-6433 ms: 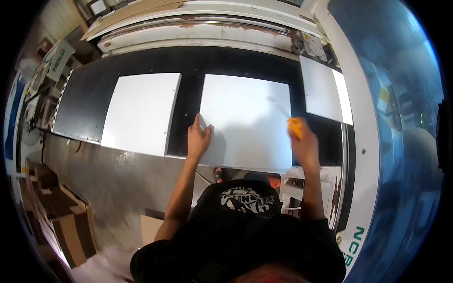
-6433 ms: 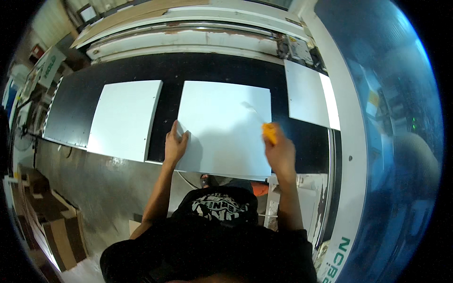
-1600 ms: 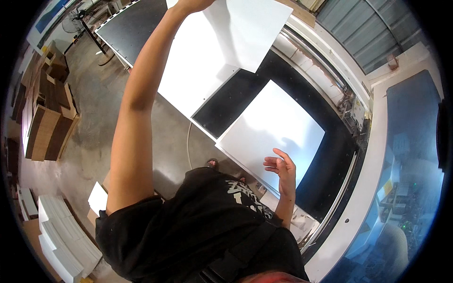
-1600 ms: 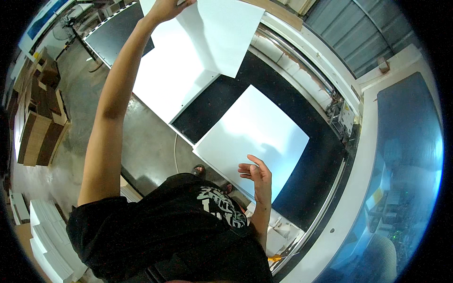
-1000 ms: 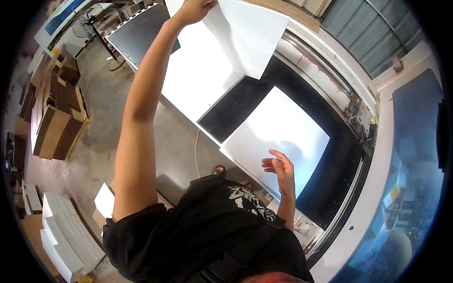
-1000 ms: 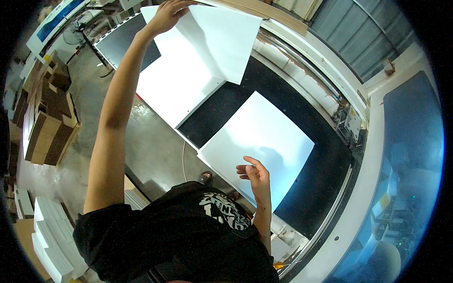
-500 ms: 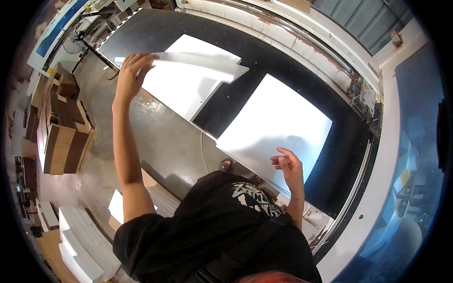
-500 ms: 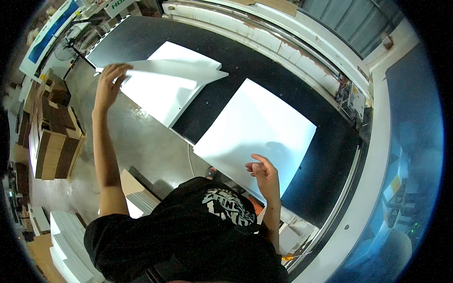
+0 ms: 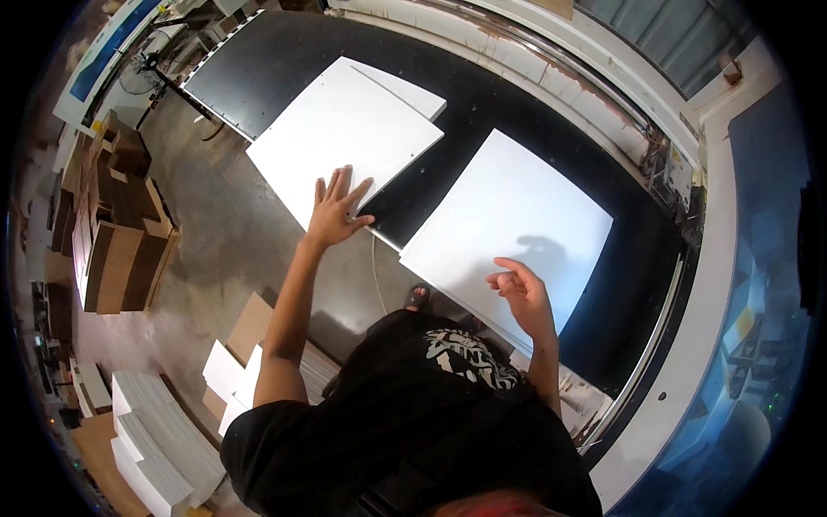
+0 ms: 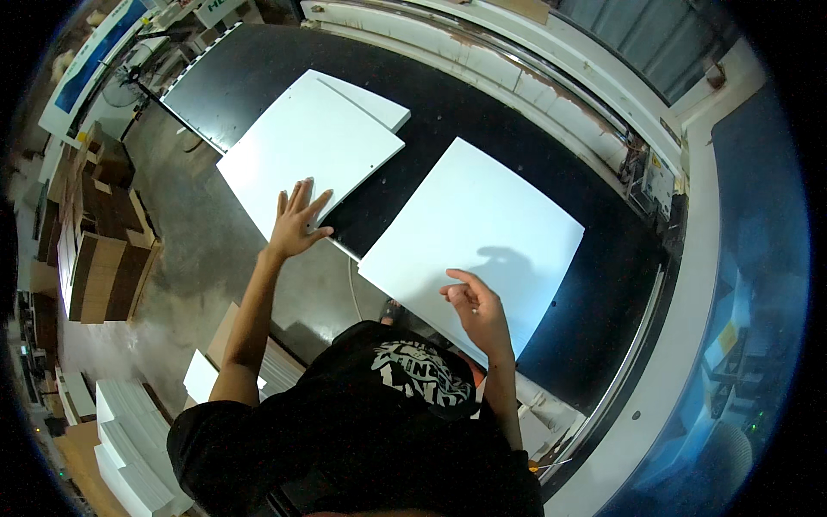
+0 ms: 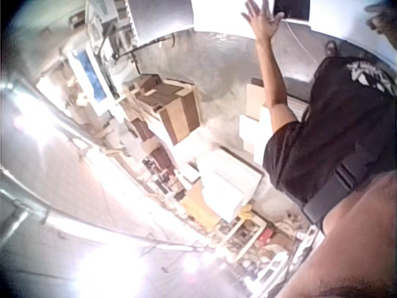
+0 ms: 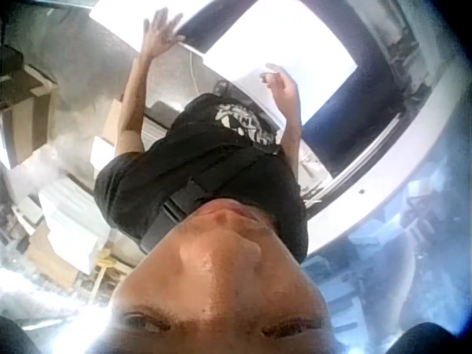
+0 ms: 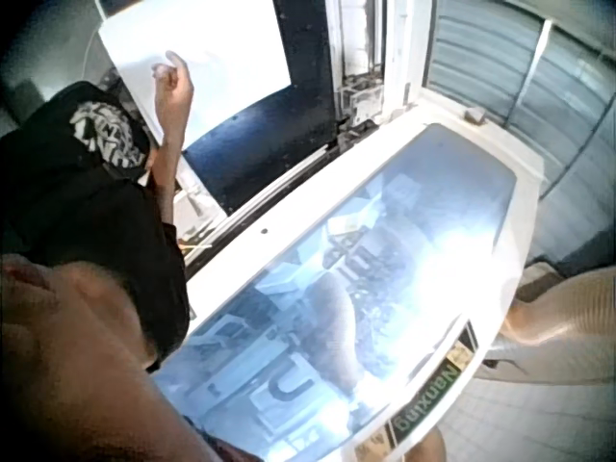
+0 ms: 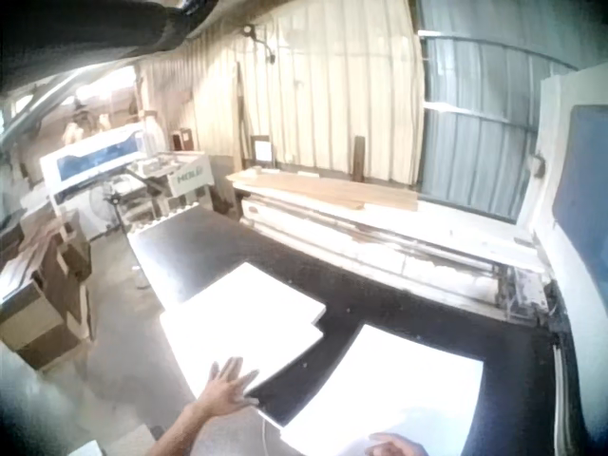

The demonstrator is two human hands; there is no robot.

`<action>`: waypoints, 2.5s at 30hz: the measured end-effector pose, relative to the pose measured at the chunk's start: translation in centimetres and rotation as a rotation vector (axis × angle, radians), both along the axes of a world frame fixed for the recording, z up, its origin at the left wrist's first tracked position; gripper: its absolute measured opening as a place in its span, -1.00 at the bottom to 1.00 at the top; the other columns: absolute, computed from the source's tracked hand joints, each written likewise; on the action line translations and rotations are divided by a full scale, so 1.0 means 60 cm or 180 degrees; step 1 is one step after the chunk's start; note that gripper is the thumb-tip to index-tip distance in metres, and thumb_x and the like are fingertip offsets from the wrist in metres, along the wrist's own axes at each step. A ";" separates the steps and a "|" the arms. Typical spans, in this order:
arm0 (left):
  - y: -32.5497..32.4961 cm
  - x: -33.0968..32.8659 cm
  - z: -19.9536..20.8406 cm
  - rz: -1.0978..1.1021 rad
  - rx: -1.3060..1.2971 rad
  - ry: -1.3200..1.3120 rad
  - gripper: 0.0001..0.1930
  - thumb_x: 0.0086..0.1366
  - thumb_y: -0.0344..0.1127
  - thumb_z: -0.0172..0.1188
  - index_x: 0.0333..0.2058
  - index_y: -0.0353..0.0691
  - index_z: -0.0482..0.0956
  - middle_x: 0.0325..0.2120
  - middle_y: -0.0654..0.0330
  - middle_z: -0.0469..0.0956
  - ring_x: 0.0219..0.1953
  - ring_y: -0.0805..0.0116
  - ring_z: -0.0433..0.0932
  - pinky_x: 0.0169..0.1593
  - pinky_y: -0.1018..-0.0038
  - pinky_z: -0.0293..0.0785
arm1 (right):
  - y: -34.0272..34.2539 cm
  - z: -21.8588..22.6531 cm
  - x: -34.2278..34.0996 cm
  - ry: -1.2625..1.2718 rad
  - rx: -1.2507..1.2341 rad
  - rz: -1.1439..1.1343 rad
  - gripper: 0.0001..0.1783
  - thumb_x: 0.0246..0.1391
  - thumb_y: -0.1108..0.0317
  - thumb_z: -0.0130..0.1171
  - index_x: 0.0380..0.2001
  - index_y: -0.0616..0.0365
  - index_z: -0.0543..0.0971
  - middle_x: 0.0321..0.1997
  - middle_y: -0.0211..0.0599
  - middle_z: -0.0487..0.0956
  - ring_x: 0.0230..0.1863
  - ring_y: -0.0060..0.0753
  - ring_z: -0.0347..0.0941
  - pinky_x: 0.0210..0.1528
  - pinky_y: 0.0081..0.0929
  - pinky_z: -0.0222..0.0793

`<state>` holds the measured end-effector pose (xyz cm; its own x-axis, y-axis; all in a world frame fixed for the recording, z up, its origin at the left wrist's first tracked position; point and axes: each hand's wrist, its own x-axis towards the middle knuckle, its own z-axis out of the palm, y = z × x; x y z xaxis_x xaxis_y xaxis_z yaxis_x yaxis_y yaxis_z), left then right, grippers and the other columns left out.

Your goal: The person repeatedly picks up white rectangular panels from a stack, places them onto a machine surface, and then moves them to a growing pile. The person handles the panels one at a time, aligning them on the machine before transferring them to the final stack.

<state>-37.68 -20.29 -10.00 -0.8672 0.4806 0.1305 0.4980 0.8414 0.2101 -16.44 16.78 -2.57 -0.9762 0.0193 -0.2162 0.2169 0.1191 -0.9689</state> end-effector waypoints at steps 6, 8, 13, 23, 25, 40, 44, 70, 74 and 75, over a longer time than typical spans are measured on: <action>0.053 -0.027 -0.025 0.0210 0.0157 0.0358 -0.42 0.35 0.12 0.13 0.34 0.32 0.33 0.42 -0.07 0.09 0.46 -0.15 0.02 0.39 -0.26 -0.10 | 0.002 -0.011 0.021 -0.0042 0.0041 -0.0160 -0.56 0.36 0.21 0.10 0.20 0.21 0.46 -0.10 -0.17 0.67 -0.09 -0.44 0.57 0.00 -0.49 0.45; 0.072 -0.042 -0.029 0.0305 0.0251 0.0482 -0.44 0.35 0.07 0.16 0.30 0.29 0.37 0.40 -0.10 0.12 0.44 -0.18 0.07 0.37 -0.28 -0.05 | 0.003 -0.018 0.026 -0.0056 -0.0007 -0.0199 -0.55 0.37 0.19 0.10 0.20 0.21 0.46 -0.10 -0.17 0.67 -0.09 -0.43 0.57 0.00 -0.49 0.45; 0.110 -0.072 -0.038 0.0522 0.0247 0.0563 -0.46 0.36 0.05 0.16 0.30 0.27 0.38 0.40 -0.11 0.12 0.44 -0.16 0.07 0.38 -0.27 -0.07 | 0.002 -0.017 0.033 -0.0044 0.0024 -0.0296 -0.56 0.37 0.21 0.10 0.20 0.22 0.46 -0.10 -0.17 0.67 -0.09 -0.44 0.56 0.01 -0.48 0.45; 0.127 -0.102 -0.038 0.0575 0.0146 0.0495 -0.45 0.37 0.08 0.14 0.32 0.29 0.37 0.41 -0.08 0.14 0.45 -0.13 0.08 0.38 -0.25 -0.08 | -0.002 -0.020 0.042 0.0014 0.0163 -0.0388 -0.58 0.37 0.19 0.10 0.18 0.17 0.49 -0.12 -0.19 0.70 -0.06 -0.37 0.61 0.04 -0.35 0.47; 0.127 -0.108 -0.037 0.0482 0.0189 0.0481 -0.45 0.35 0.05 0.17 0.30 0.30 0.39 0.40 -0.06 0.15 0.45 -0.13 0.07 0.39 -0.25 -0.08 | -0.003 -0.017 0.044 -0.0028 0.0161 -0.0400 -0.59 0.37 0.24 0.08 0.18 0.19 0.48 -0.12 -0.18 0.70 -0.07 -0.39 0.59 0.05 -0.39 0.46; 0.095 -0.124 -0.039 0.0171 0.0235 0.0451 -0.42 0.31 -0.01 0.23 0.31 0.37 0.38 0.40 0.03 0.18 0.45 -0.05 0.09 0.39 -0.22 -0.05 | 0.016 -0.006 0.077 0.0032 0.0335 -0.0796 -0.64 0.36 0.32 0.06 0.15 0.22 0.49 -0.16 -0.20 0.69 -0.09 -0.42 0.59 0.05 -0.47 0.45; 0.101 -0.116 -0.052 0.0026 0.0410 0.0505 -0.45 0.34 -0.05 0.22 0.30 0.18 0.40 0.36 -0.01 0.25 0.44 -0.12 0.10 0.39 -0.14 0.00 | 0.021 -0.009 0.088 0.0009 0.0518 -0.0888 -0.64 0.33 0.34 0.08 0.14 0.18 0.51 -0.17 -0.21 0.70 -0.13 -0.42 0.62 0.00 -0.47 0.49; 0.269 0.107 -0.045 -0.1003 0.0593 -0.0187 -0.38 0.38 0.09 0.15 0.36 0.11 0.32 0.44 -0.09 0.06 0.50 -0.13 -0.10 0.44 -0.20 -0.25 | 0.127 -0.190 0.276 -0.0442 0.1024 -0.2666 -0.43 0.41 -0.03 -0.01 -0.37 0.36 0.54 -0.58 -0.38 0.36 -0.47 -0.57 0.21 -0.40 -0.43 0.23; 0.272 0.112 -0.040 -0.1013 0.0558 -0.0205 -0.38 0.38 0.10 0.15 0.36 0.13 0.32 0.44 -0.11 0.05 0.50 -0.14 -0.11 0.44 -0.20 -0.27 | 0.129 -0.205 0.283 -0.0355 -0.0101 -0.3191 -0.43 0.43 -0.05 -0.04 -0.52 0.21 0.47 -0.57 -0.63 0.26 -0.46 -0.71 0.13 -0.43 -0.52 0.12; 0.273 0.114 -0.037 -0.1023 0.0571 -0.0221 -0.39 0.38 0.09 0.15 0.36 0.13 0.33 0.44 -0.11 0.04 0.50 -0.15 -0.11 0.44 -0.20 -0.27 | 0.130 -0.207 0.287 -0.0438 -0.0188 -0.3172 -0.44 0.42 -0.04 -0.02 -0.52 0.21 0.46 -0.57 -0.63 0.25 -0.46 -0.71 0.12 -0.43 -0.53 0.11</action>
<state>-30.82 -3.90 -12.23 -0.6854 0.7047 0.1834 0.7101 0.5911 0.3826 0.80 24.57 -14.96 -0.4873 0.7988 -0.3528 0.3017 -0.2251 -0.9264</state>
